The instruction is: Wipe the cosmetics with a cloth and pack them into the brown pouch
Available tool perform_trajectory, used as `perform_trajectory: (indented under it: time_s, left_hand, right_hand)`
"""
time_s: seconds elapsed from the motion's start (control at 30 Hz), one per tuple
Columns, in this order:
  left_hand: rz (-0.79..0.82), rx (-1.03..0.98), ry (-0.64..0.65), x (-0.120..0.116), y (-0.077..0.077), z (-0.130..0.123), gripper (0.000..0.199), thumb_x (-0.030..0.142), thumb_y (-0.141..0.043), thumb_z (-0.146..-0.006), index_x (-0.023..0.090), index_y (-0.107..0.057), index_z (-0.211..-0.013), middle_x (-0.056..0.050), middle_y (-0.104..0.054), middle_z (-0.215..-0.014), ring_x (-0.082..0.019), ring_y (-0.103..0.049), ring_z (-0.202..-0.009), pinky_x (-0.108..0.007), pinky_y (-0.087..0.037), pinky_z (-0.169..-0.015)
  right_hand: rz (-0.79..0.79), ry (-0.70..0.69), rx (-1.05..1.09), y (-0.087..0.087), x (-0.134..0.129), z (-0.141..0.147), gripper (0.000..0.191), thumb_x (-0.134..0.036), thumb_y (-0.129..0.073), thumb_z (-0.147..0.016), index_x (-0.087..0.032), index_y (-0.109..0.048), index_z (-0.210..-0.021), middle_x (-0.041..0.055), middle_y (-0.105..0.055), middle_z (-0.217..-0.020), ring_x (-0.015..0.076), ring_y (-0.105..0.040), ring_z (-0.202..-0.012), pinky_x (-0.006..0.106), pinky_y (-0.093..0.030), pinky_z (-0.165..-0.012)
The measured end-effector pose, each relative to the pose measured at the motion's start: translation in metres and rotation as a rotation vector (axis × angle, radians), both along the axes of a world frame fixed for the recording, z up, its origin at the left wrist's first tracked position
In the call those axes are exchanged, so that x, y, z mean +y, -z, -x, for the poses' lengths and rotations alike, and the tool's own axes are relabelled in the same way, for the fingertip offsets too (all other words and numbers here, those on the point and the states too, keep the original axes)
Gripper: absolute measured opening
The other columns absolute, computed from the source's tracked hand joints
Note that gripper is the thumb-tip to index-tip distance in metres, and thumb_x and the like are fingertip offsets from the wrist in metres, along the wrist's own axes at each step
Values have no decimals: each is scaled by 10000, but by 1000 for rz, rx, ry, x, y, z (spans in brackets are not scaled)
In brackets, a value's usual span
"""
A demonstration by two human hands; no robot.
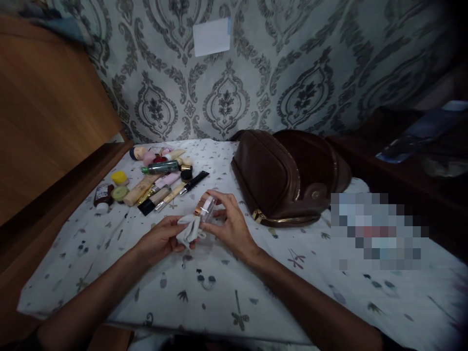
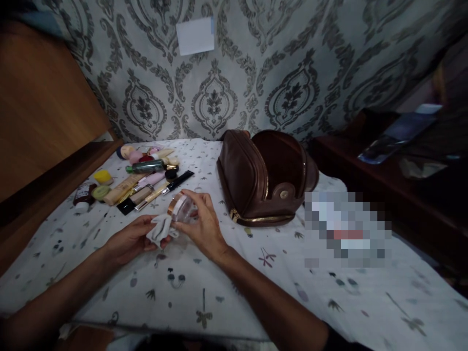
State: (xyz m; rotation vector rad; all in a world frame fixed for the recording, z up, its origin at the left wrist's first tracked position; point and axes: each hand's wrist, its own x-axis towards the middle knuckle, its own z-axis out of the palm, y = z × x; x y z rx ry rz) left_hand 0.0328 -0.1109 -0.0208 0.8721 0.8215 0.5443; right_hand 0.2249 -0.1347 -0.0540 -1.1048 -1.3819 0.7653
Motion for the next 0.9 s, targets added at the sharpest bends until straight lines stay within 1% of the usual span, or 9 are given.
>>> perform_trajectory:
  time_s: [0.17, 0.33, 0.43, 0.5, 0.6, 0.67, 0.77, 0.83, 0.9]
  left_hand:
    - [-32, -6, -55, -2, 1, 2, 415, 407, -886, -627, 126, -730, -891, -65, -702, -661, -150, -632, -558, -168, -352, -427]
    - [-93, -92, -103, 0, -2, 1, 442, 431, -915, -572, 140, -725, -845, -58, -694, -667, -138, -620, -557, -149, -357, -405]
    - [-167, -153, -232, 4, -5, 1, 420, 394, -912, -580, 162, -709, -866, -31, -683, -691, -125, -611, -577, -142, -364, -403]
    - [-228, -143, -334, 6, -6, 0, 421, 379, -903, -589, 173, -695, -892, -13, -677, -733, -120, -611, -606, -142, -384, -413]
    - [-320, -53, -424, 7, -4, -1, 450, 384, -882, -622, 179, -684, -970, -2, -672, -812, -114, -605, -633, -164, -452, -464]
    - [-378, 14, -421, 5, -1, -2, 460, 399, -851, -674, 184, -678, -1042, 2, -666, -836, -100, -576, -618, -174, -464, -496]
    - [-501, 94, -334, 3, 5, -4, 415, 422, -778, -768, 173, -679, -1085, 15, -626, -758, -81, -492, -560, -169, -407, -487]
    - [-578, 149, -279, 2, 8, -4, 398, 437, -733, -810, 165, -679, -1096, 17, -602, -725, -83, -461, -545, -177, -386, -488]
    - [-626, 202, -249, 3, 9, -3, 407, 447, -698, -834, 161, -667, -1123, 11, -599, -734, -94, -466, -555, -187, -389, -500]
  right_hand:
    - [88, 1, 79, 0, 2, -2, 688, -350, -870, -627, -308, -571, -1246, 47, -563, -1198, 230, -553, -1012, 345, -484, -802]
    - [196, -99, 281, -3, 3, -1, 628, -353, -872, -619, -282, -566, -1162, 24, -626, -1058, 209, -580, -965, 317, -484, -771]
    - [294, -198, 480, -4, 2, 2, 554, -329, -874, -618, -282, -584, -1087, 11, -643, -1023, 189, -619, -906, 304, -509, -755]
    - [349, -248, 652, -6, 1, 5, 514, -330, -866, -636, -279, -585, -1063, 7, -658, -1029, 179, -646, -886, 301, -527, -755]
    - [416, -304, 880, -9, 1, 6, 538, -333, -842, -682, -285, -565, -1141, -7, -694, -1008, 175, -682, -893, 337, -541, -847]
    - [452, -338, 970, -11, 1, 6, 530, -325, -833, -697, -277, -579, -1160, -12, -720, -1006, 171, -695, -917, 355, -526, -924]
    - [483, -382, 1033, -10, 1, 5, 398, -319, -843, -683, -231, -648, -1019, 9, -748, -1002, 179, -695, -973, 352, -505, -976]
    - [506, -413, 1006, -9, 1, 5, 377, -343, -846, -682, -211, -664, -986, 38, -757, -1004, 192, -695, -977, 351, -511, -948]
    - [529, -440, 944, -7, -1, 5, 395, -356, -845, -685, -207, -666, -1005, 55, -755, -1026, 192, -697, -948, 337, -519, -886]
